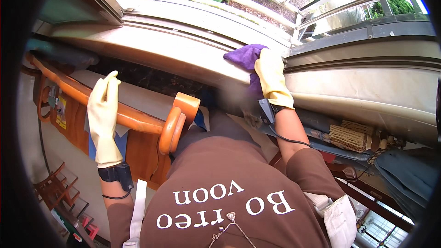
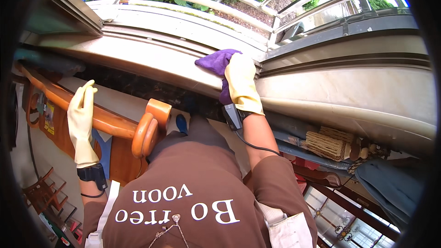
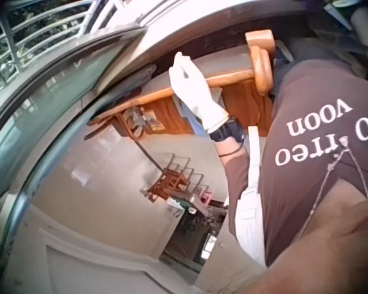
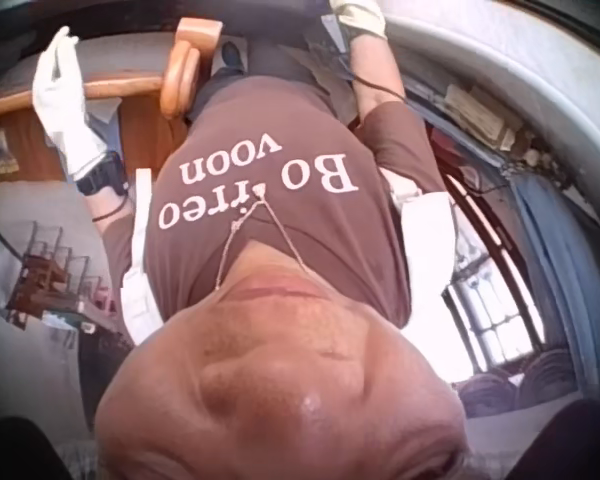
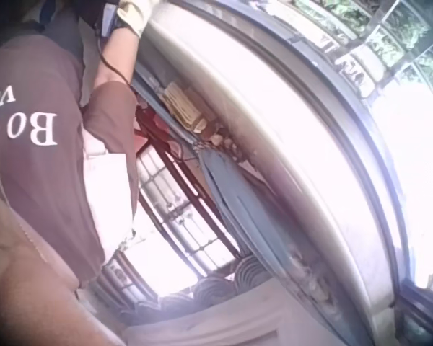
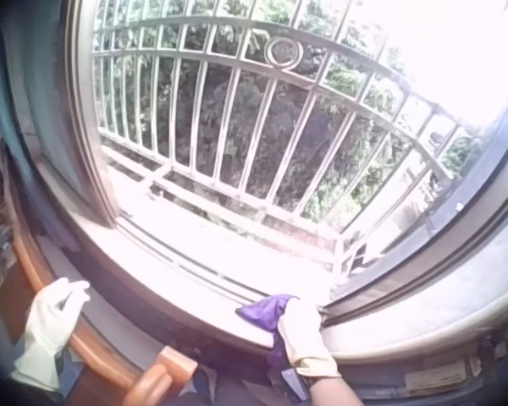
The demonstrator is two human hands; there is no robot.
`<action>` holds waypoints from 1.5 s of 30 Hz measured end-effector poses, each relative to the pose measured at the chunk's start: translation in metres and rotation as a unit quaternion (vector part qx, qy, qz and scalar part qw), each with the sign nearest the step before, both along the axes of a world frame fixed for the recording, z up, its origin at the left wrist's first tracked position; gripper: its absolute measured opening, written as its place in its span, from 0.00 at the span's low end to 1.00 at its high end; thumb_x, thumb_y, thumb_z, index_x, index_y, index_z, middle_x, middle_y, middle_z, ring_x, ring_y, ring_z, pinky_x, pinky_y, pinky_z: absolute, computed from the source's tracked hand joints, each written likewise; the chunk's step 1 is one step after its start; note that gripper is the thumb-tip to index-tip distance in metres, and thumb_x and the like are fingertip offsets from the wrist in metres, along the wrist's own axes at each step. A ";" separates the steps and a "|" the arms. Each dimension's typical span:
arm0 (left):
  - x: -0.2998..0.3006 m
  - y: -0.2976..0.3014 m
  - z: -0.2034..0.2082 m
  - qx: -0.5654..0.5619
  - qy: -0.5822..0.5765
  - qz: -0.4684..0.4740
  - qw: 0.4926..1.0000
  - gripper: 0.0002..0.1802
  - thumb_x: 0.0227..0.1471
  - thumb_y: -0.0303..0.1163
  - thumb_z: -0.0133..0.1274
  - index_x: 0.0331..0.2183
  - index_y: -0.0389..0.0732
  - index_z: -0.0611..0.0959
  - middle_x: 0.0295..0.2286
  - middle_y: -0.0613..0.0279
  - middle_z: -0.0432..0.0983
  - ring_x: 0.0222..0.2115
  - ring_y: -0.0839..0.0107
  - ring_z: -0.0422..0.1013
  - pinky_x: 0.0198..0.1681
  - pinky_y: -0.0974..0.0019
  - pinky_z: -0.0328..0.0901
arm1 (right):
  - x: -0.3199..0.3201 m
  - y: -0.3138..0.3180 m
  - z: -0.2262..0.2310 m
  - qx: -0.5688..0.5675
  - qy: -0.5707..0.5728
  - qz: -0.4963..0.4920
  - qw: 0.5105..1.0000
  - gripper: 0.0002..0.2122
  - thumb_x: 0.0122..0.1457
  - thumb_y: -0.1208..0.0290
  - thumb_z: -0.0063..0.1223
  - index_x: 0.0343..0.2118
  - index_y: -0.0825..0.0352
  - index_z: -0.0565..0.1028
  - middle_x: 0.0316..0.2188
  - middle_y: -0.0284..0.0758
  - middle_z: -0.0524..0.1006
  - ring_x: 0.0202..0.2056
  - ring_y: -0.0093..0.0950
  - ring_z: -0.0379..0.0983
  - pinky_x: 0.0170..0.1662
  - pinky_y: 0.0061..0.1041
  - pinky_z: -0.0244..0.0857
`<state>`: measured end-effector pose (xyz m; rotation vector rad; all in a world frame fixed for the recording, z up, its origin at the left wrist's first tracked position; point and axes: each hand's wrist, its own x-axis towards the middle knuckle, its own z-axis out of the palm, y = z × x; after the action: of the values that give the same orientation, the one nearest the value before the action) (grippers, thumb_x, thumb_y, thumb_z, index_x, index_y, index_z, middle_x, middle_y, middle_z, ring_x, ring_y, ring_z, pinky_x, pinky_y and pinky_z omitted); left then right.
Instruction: Cleaning a sliding glass window and its metal frame using a purple cloth and a cleaning solution.
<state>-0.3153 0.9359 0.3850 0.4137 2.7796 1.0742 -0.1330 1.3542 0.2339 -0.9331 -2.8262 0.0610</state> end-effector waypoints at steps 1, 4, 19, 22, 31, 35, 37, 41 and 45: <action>-0.012 -0.005 0.006 -0.001 0.012 0.041 0.999 0.19 0.64 0.39 0.52 0.51 0.40 0.83 0.45 0.56 0.81 0.48 0.64 0.76 0.57 0.65 0.65 | -0.018 -0.006 -0.009 0.011 0.022 0.031 0.999 0.10 0.60 0.72 0.46 0.34 0.69 0.79 0.33 0.50 0.81 0.38 0.49 0.79 0.44 0.45 0.72; -0.065 -0.038 0.004 -0.031 0.015 0.132 0.991 0.21 0.66 0.40 0.49 0.53 0.38 0.82 0.53 0.58 0.78 0.55 0.64 0.72 0.60 0.65 0.63 | -0.092 -0.055 0.013 -0.106 0.026 0.126 0.986 0.09 0.58 0.73 0.47 0.36 0.70 0.78 0.35 0.50 0.80 0.39 0.49 0.77 0.45 0.45 0.71; -0.108 -0.071 -0.048 -0.236 0.075 0.159 0.956 0.20 0.62 0.47 0.51 0.50 0.51 0.85 0.47 0.53 0.77 0.50 0.59 0.73 0.57 0.59 0.65 | -0.007 0.019 0.021 -0.048 -0.194 -0.051 0.978 0.12 0.60 0.73 0.45 0.38 0.68 0.82 0.36 0.48 0.83 0.39 0.48 0.80 0.48 0.45 0.72; -0.108 -0.064 -0.048 -0.226 0.072 0.167 0.957 0.19 0.62 0.46 0.52 0.50 0.52 0.86 0.47 0.54 0.77 0.50 0.60 0.73 0.57 0.60 0.65 | -0.008 0.012 0.022 -0.064 -0.221 -0.076 0.970 0.14 0.60 0.75 0.46 0.44 0.67 0.81 0.39 0.48 0.83 0.42 0.47 0.80 0.51 0.43 0.72; -0.116 -0.069 -0.049 -0.240 0.075 0.153 0.956 0.19 0.62 0.47 0.53 0.49 0.52 0.86 0.46 0.52 0.76 0.49 0.58 0.73 0.56 0.59 0.66 | -0.089 -0.038 0.005 -0.100 0.155 0.236 0.954 0.08 0.60 0.71 0.49 0.37 0.66 0.79 0.33 0.49 0.80 0.36 0.47 0.76 0.41 0.43 0.69; -0.120 -0.075 -0.055 -0.242 0.085 0.145 0.956 0.20 0.62 0.48 0.52 0.49 0.51 0.86 0.45 0.51 0.77 0.49 0.56 0.73 0.57 0.57 0.66 | -0.044 -0.023 0.061 0.027 0.119 0.153 0.981 0.04 0.55 0.73 0.53 0.26 0.65 0.77 0.26 0.44 0.78 0.32 0.41 0.77 0.38 0.40 0.70; -0.116 -0.080 -0.056 -0.250 0.084 0.140 0.954 0.20 0.62 0.48 0.52 0.49 0.50 0.86 0.46 0.50 0.77 0.50 0.55 0.73 0.57 0.57 0.65 | -0.013 -0.016 0.076 0.091 0.001 0.120 0.989 0.03 0.54 0.73 0.54 0.26 0.65 0.77 0.25 0.43 0.78 0.32 0.40 0.78 0.38 0.40 0.71; -0.118 -0.076 -0.054 -0.248 0.102 0.133 0.954 0.21 0.62 0.49 0.51 0.49 0.49 0.86 0.48 0.51 0.78 0.51 0.54 0.72 0.58 0.56 0.64 | 0.030 0.010 0.037 0.052 -0.125 0.030 0.990 0.03 0.50 0.74 0.55 0.24 0.65 0.79 0.25 0.43 0.81 0.31 0.43 0.80 0.36 0.40 0.74; -0.123 -0.091 -0.063 -0.268 0.134 0.107 0.948 0.21 0.62 0.49 0.50 0.49 0.50 0.86 0.48 0.52 0.80 0.51 0.55 0.72 0.60 0.56 0.63 | 0.022 0.001 0.022 0.025 -0.071 0.038 0.996 0.03 0.46 0.74 0.59 0.24 0.65 0.78 0.27 0.43 0.80 0.34 0.43 0.79 0.40 0.40 0.73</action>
<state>-0.4381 0.8445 0.3224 0.2013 3.2495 0.2605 -0.1112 1.3557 0.2563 -0.8515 -2.9778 -0.0676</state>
